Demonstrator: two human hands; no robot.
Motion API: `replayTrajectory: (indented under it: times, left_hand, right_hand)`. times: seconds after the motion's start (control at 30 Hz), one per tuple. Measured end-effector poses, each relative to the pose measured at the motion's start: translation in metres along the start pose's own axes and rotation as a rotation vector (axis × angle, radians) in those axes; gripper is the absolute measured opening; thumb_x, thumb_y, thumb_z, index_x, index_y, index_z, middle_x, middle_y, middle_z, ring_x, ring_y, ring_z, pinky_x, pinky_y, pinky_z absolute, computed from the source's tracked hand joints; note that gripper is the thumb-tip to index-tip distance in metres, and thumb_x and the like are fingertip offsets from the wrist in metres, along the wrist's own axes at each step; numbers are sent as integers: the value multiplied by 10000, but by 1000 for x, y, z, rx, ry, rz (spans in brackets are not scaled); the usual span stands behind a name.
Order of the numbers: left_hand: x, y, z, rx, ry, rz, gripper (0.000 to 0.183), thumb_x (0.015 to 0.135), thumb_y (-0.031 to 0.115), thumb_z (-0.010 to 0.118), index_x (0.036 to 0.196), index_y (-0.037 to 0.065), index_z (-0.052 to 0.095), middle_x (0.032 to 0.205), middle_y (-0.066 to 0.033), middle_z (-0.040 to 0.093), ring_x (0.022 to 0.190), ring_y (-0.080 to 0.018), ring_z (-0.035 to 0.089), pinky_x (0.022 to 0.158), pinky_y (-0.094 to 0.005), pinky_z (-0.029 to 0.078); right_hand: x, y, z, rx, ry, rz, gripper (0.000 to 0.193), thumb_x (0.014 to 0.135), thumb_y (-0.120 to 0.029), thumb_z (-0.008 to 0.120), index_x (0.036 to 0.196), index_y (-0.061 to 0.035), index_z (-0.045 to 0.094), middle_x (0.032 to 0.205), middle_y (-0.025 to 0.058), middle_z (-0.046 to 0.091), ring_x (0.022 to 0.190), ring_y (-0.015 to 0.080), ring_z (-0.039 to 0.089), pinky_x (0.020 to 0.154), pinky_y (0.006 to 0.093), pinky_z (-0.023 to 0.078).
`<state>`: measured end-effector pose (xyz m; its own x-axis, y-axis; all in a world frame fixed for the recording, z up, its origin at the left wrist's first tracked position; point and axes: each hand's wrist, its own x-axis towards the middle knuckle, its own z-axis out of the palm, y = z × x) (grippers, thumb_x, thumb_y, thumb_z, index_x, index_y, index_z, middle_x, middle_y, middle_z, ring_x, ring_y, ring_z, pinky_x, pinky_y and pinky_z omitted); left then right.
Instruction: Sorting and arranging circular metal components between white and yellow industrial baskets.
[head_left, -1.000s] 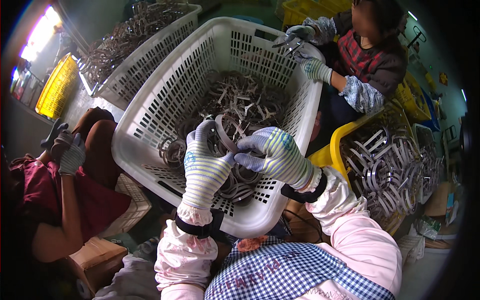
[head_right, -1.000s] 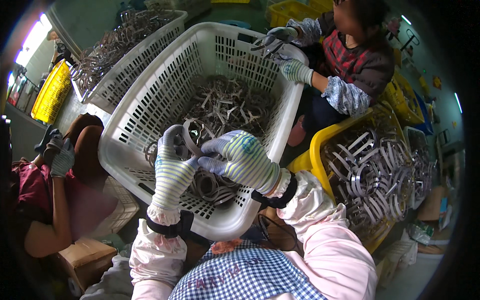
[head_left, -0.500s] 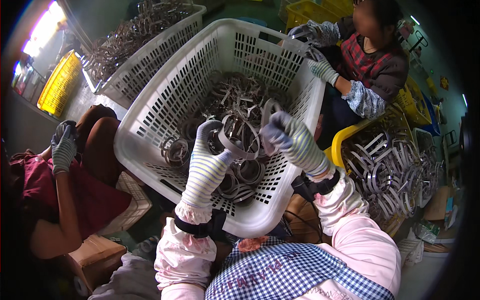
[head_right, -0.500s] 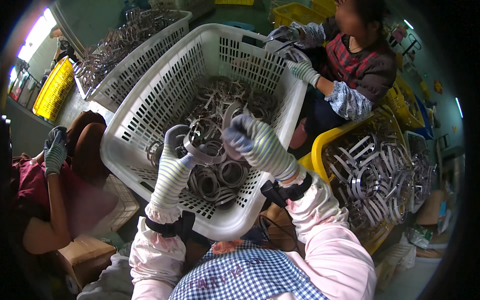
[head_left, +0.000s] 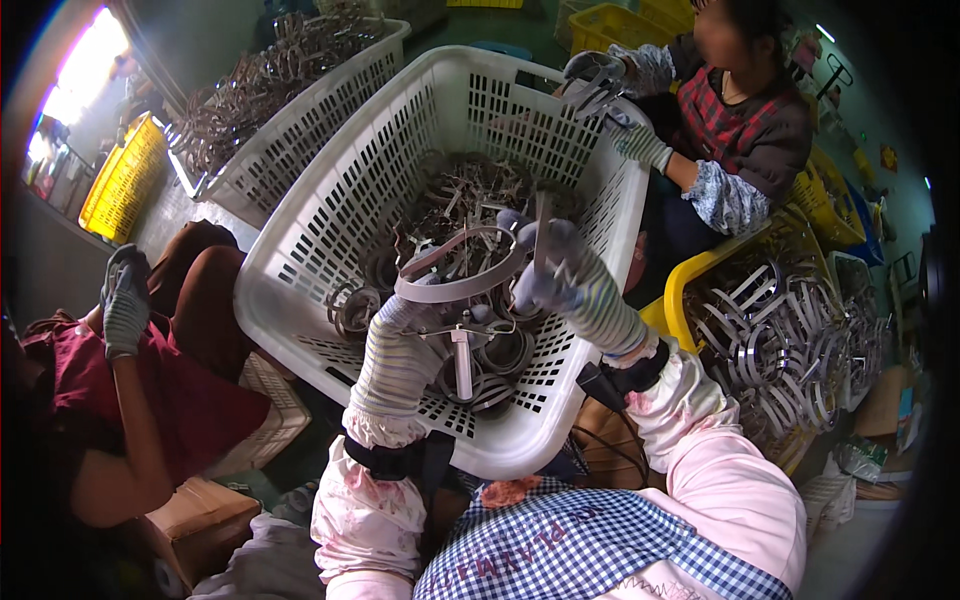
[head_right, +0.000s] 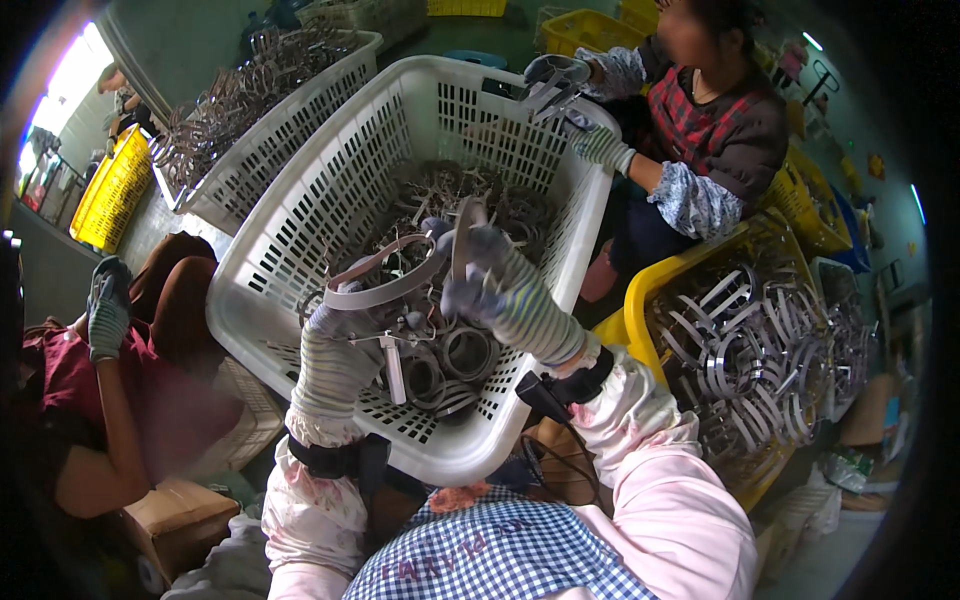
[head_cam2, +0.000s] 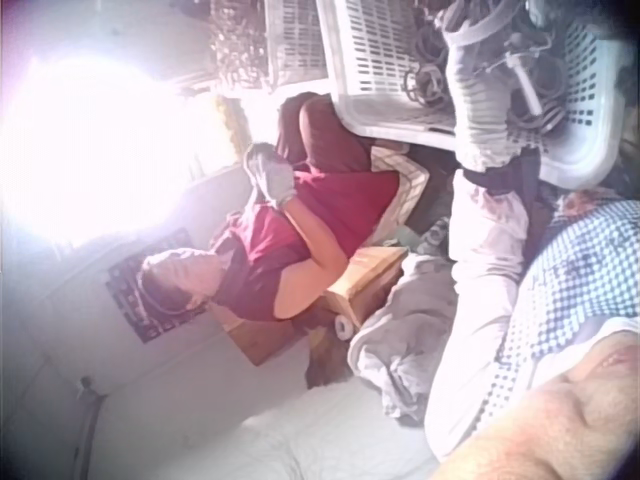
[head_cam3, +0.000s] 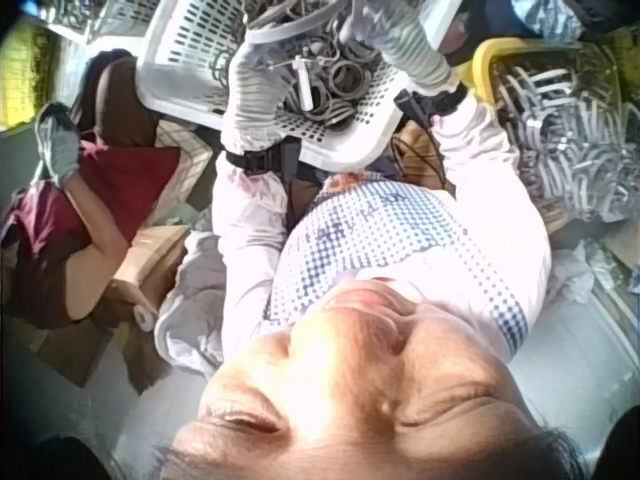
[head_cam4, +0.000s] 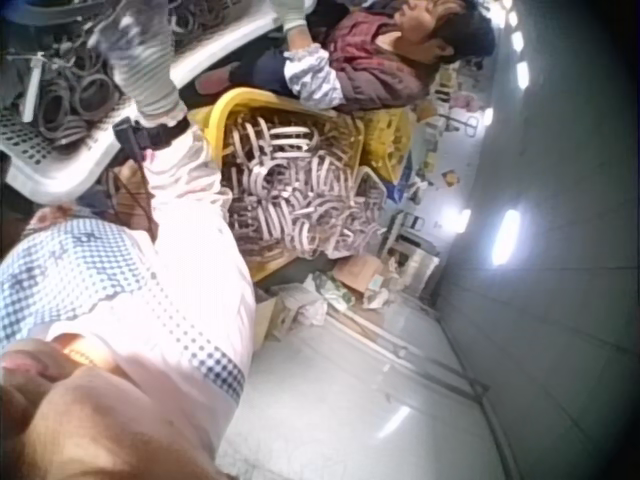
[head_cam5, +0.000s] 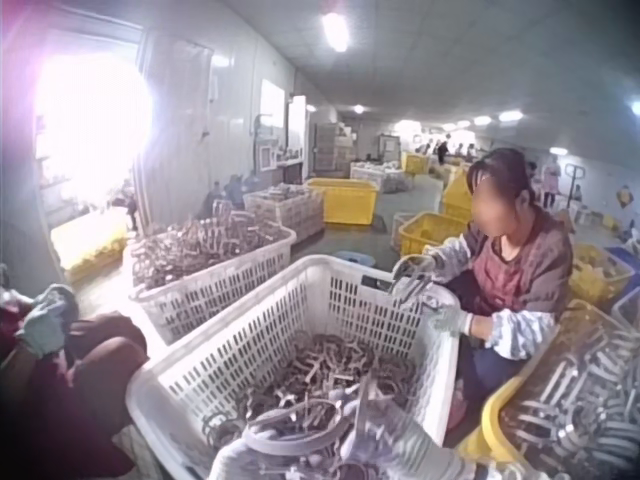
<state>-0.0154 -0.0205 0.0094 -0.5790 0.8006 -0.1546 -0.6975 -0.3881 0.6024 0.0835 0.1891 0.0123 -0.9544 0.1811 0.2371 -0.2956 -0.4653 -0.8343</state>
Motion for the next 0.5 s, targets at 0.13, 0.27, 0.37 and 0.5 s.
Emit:
replayTrajectory:
  times: [0.13,0.27,0.37,0.5]
  left_hand:
    - [7,-2,3,-14,-30,-11,790,847,468,682,1432,-3,438,1206,-211,631,1014,-320,660,867,-464,571]
    - [10,-7,0,27,16,-142,710,850,475,658,1376,26,498,1287,-191,586,1179,-323,573,994,-494,483]
    - [12,-26,22,144,257,178,636,879,374,676,1374,34,468,1290,-179,589,1207,-312,568,1061,-500,432]
    - [17,-32,0,115,162,365,687,866,408,724,1373,30,457,1285,-187,595,1155,-301,606,996,-469,497]
  right_hand:
    - [-4,-5,10,-648,-126,-84,1154,654,-395,916,1557,-89,266,1433,92,494,1146,146,587,932,263,484]
    - [-7,-5,29,-290,31,107,1004,715,-405,887,1490,-27,371,1360,102,547,1189,154,546,978,285,461]
    - [-8,-4,19,-327,104,146,885,760,-395,868,1432,-14,435,1296,100,578,1187,154,548,1000,286,446]
    - [-8,3,29,-517,82,0,811,792,-366,855,1392,16,466,1247,87,605,1164,135,552,993,279,441]
